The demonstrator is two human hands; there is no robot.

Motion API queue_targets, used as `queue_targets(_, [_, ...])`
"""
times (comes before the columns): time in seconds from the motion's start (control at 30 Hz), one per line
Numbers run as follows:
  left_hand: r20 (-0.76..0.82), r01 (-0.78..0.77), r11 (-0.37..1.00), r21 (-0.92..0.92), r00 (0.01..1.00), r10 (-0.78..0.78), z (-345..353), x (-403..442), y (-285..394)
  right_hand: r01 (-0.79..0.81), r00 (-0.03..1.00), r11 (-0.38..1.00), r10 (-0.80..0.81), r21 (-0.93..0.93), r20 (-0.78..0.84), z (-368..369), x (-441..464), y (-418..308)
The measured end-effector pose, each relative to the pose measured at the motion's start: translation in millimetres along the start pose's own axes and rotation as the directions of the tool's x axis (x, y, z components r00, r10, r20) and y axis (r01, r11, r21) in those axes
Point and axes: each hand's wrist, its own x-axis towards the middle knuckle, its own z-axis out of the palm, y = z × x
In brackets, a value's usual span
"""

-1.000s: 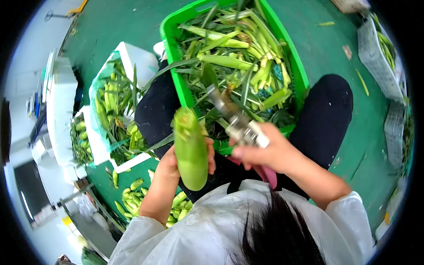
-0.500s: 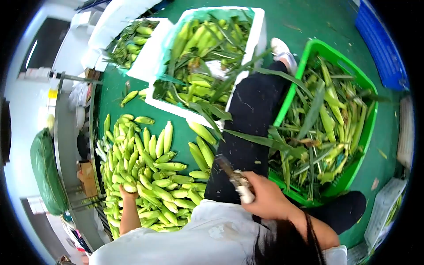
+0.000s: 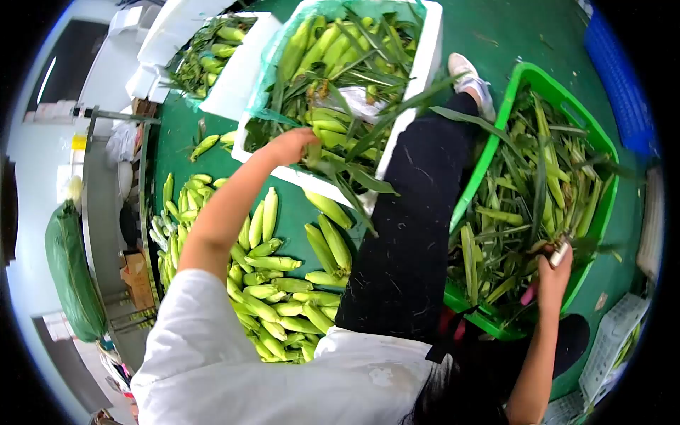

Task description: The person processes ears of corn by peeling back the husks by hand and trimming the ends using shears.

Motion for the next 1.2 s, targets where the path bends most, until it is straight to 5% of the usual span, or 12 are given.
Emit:
queue_targets(0.1, [0.573, 0.051, 0.936, 0.347, 0.779, -0.254, 6.3, 48.7, 3.2, -0.155, 0.983, 0.979, 0.167, 0.132, -0.081, -32.0, -69.4, -46.6])
queue_targets(0.17, [0.617, 0.091, 0.929, 0.358, 0.724, -0.308, 2.6, 51.6, 2.0, -0.152, 0.98, 0.949, 0.182, 0.275, -0.085, -37.9, -111.7, -39.8])
queue_targets(0.23, [0.544, 0.109, 0.914, 0.391, 0.774, -0.325, 1.7, 42.9, 13.6, -0.237, 0.963, 0.864, 0.27, 0.445, -0.012, -32.0, -145.9, -37.9])
queue_targets(0.37, [0.455, 0.27, 0.958, -0.095, 0.868, -0.2, -4.9, 22.3, 8.2, -0.247, 0.947, 0.673, 0.319, 0.697, 0.027, -0.8, -180.2, -64.6])
queue_targets(0.43, [0.392, 0.318, 0.938, 0.139, 0.852, -0.346, -31.5, 19.6, 40.5, -0.223, 0.961, 0.662, 0.273, 0.716, 0.046, 5.4, -186.0, -56.1])
queue_targets(0.53, [0.34, 0.405, 0.758, -0.512, 0.906, -0.254, -51.8, -2.9, -28.1, -0.224, 0.967, 0.656, 0.244, 0.721, 0.078, -4.3, -183.9, -69.5])
queue_targets(0.63, [0.206, 0.383, 0.882, -0.274, 0.919, -0.335, -126.7, -11.6, 79.2, -0.258, 0.965, 0.676, 0.214, 0.69, 0.151, -10.5, -174.9, -72.3])
queue_targets(0.7, [-0.103, 0.224, 0.827, -0.515, 0.942, -0.32, -142.5, -20.8, 134.5, -0.198, 0.978, 0.72, 0.1, 0.665, 0.183, -6.8, -166.7, -85.8])
queue_targets(0.83, [-0.086, -0.12, 0.386, -0.914, 0.991, 0.105, -139.2, 7.7, 271.5, -0.161, 0.955, 0.775, -0.032, 0.612, 0.293, -4.0, -150.4, -125.8])
queue_targets(1.03, [0.546, 0.553, -0.278, -0.786, 0.831, 0.106, -21.9, 74.9, 434.9, 0.281, 0.958, 0.889, -0.281, 0.362, -0.055, -27.3, -160.7, -128.8])
queue_targets(1.17, [0.519, 0.572, -0.321, -0.755, 0.82, 0.239, 51.8, 92.0, 444.9, 0.245, 0.958, 0.881, -0.155, 0.404, -0.242, -59.9, -184.2, -100.0])
queue_targets(1.2, [0.436, 0.466, -0.157, -0.871, 0.88, 0.189, 46.6, 87.4, 450.9, 0.219, 0.968, 0.941, -0.177, 0.257, -0.176, -75.6, -182.0, -100.4])
